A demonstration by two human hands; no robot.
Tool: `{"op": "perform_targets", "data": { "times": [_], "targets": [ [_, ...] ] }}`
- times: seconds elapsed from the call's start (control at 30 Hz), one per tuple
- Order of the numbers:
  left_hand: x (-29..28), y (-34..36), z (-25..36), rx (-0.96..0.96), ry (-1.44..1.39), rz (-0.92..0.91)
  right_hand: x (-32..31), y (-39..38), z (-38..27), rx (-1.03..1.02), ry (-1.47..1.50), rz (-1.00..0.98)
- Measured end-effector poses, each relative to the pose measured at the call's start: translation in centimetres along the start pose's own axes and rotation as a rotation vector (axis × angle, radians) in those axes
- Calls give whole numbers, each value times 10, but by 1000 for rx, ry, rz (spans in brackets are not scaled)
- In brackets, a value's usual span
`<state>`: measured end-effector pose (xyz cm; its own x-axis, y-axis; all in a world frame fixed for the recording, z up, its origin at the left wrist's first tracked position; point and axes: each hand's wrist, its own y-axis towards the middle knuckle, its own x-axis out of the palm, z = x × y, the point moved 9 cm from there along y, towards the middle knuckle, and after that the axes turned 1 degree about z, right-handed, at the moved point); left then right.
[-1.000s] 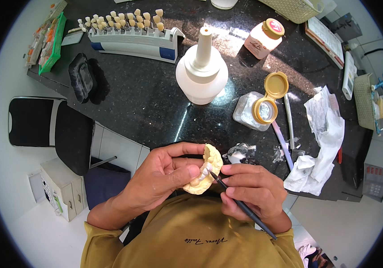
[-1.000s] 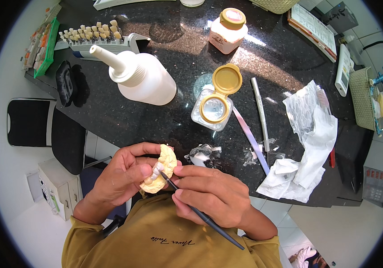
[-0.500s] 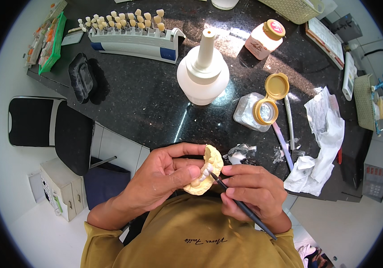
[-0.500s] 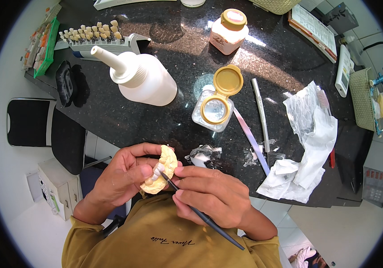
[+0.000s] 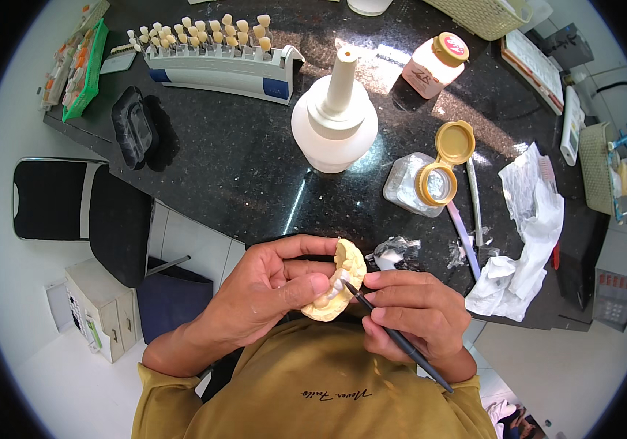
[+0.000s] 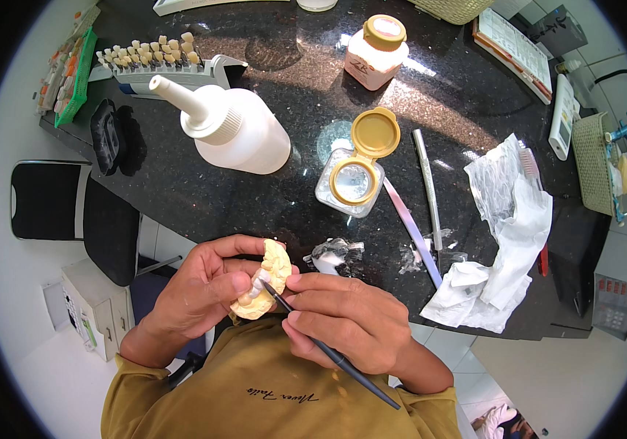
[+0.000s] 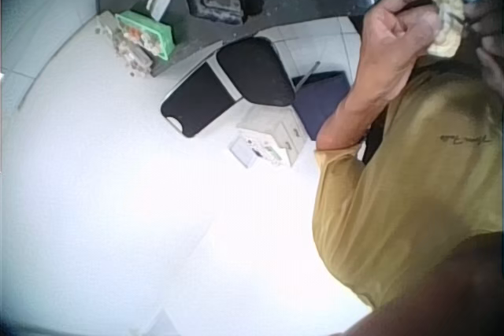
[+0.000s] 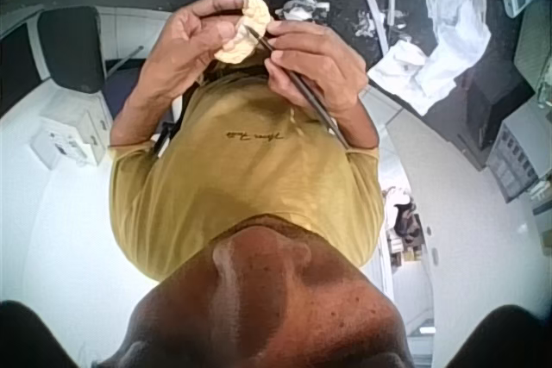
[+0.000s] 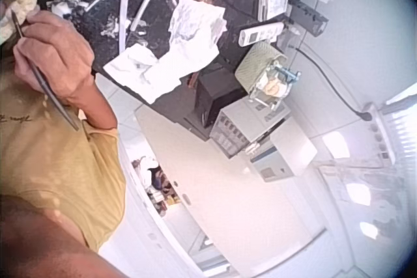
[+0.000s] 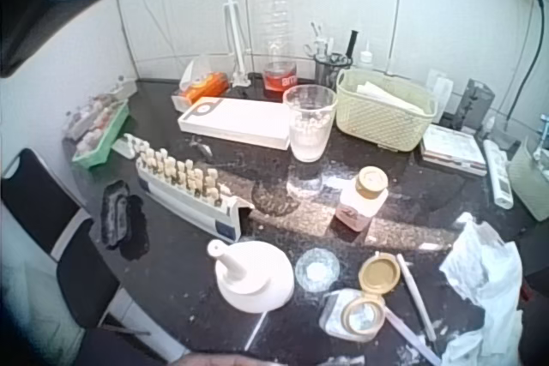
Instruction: The person applies a white substance to a dental model using a small brush, frequently dipping the brush into a small container and dabbing it on a paper towel.
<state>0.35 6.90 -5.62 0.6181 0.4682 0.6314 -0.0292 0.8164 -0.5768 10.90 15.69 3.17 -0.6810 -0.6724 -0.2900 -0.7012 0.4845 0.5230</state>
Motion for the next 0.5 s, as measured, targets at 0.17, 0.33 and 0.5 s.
{"op": "perform_targets", "data": {
  "times": [0.17, 0.33, 0.5],
  "targets": [
    [1, 0, 1, -4, 7, 2, 0, 0, 1, 2, 14, -1],
    [1, 0, 1, -4, 16, 1, -2, -1, 2, 8, 34, 8],
    [2, 0, 0, -9, 14, -7, -3, 0, 2, -1, 50, 14]
  ]
}}
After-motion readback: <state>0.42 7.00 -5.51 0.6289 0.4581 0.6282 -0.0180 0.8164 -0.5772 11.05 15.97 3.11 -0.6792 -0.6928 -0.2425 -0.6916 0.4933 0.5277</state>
